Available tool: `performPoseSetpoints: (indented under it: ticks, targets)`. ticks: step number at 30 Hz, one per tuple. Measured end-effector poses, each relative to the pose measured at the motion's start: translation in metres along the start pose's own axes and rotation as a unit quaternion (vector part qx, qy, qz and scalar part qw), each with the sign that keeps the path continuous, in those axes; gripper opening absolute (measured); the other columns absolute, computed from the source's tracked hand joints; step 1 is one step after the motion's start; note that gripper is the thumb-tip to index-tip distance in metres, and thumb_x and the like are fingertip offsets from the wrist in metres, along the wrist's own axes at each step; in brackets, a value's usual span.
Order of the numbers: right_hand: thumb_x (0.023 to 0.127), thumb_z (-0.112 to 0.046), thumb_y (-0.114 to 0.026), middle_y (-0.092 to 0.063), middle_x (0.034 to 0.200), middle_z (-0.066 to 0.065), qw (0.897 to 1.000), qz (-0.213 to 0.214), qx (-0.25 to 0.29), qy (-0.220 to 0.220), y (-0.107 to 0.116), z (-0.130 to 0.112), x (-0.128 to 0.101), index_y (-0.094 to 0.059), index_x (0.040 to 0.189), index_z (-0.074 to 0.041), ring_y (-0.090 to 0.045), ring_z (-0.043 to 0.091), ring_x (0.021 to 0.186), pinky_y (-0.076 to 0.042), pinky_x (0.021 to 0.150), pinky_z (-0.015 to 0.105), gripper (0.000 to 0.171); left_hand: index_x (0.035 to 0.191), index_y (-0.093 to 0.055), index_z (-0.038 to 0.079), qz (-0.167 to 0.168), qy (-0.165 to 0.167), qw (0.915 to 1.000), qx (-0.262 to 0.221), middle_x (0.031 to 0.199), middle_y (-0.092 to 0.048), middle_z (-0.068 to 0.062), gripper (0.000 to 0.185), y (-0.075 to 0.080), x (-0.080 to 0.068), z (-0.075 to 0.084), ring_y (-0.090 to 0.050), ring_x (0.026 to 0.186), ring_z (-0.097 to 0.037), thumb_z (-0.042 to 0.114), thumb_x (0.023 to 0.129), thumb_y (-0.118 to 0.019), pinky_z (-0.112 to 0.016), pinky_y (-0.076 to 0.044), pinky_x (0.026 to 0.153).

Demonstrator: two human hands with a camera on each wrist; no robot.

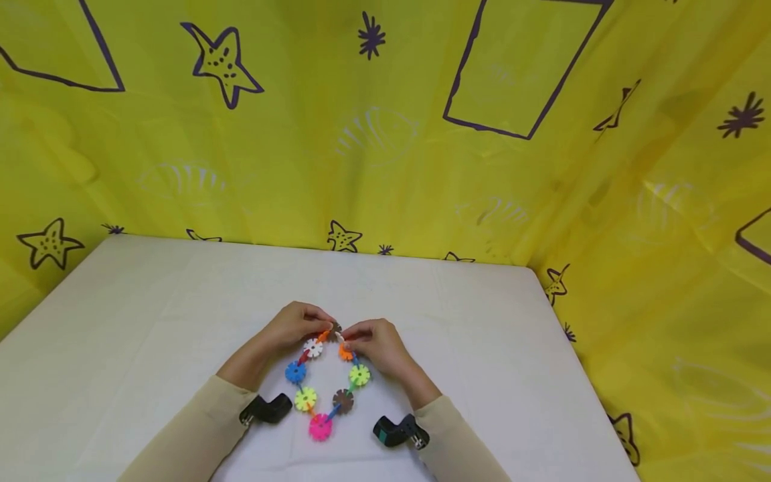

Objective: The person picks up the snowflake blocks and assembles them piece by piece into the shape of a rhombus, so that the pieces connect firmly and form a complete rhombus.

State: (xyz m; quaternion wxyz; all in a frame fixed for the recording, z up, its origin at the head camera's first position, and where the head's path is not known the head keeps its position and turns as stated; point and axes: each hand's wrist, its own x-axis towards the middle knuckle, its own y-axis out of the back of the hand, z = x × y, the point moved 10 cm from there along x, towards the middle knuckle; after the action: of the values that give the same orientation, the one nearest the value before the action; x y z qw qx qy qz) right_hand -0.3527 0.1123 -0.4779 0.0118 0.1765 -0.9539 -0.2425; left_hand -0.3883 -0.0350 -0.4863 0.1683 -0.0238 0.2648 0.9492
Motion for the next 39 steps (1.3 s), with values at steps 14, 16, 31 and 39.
performPoseSetpoints:
  ticks: [14, 16, 31, 39]
  targets:
    - [0.089, -0.013, -0.073, -0.074, 0.101, 0.009, 1.0, -0.003, 0.01, -0.013, -0.002, 0.003, 0.002, -0.076, 0.103, -0.004, -0.07, 0.012, 0.089, -0.057, 0.079, 0.026, 0.017, 0.097, -0.08, 0.014, 0.029, 0.023, 0.9992, 0.016, 0.098, -0.075, 0.001, 0.016, 0.006, -0.001, -0.009, -0.061, 0.093, -0.011, 0.026, 0.088, -0.074, -0.028, -0.049, 0.082]
    - [0.089, -0.014, -0.073, -0.074, 0.102, 0.008, 1.0, -0.003, 0.012, -0.018, -0.002, 0.004, 0.003, -0.076, 0.103, -0.004, -0.07, 0.012, 0.089, -0.057, 0.08, 0.027, 0.017, 0.098, -0.08, 0.013, 0.034, 0.033, 0.9989, 0.005, 0.097, -0.075, 0.001, 0.018, 0.009, -0.002, -0.014, -0.063, 0.091, -0.011, 0.027, 0.088, -0.075, -0.029, -0.052, 0.082]
    - [0.087, -0.015, -0.075, -0.074, 0.101, 0.008, 0.999, 0.018, 0.027, -0.026, 0.003, 0.015, 0.01, -0.076, 0.102, -0.004, -0.068, 0.012, 0.086, -0.056, 0.078, 0.026, 0.018, 0.105, -0.072, -0.006, -0.035, 0.057, 0.9889, -0.132, 0.08, -0.075, -0.01, 0.028, 0.012, -0.083, -0.046, -0.071, 0.072, -0.013, 0.017, 0.09, -0.072, -0.027, -0.06, 0.067]
    - [0.091, -0.016, -0.071, -0.074, 0.102, 0.012, 0.996, 0.003, 0.071, -0.055, 0.011, 0.021, 0.005, -0.072, 0.111, 0.0, -0.07, 0.014, 0.086, -0.059, 0.078, 0.028, 0.025, 0.102, -0.072, -0.008, -0.007, 0.083, 0.9856, -0.148, 0.077, -0.074, -0.011, 0.023, 0.013, -0.083, -0.05, -0.071, 0.069, -0.013, 0.01, 0.088, -0.073, -0.026, -0.06, 0.065]
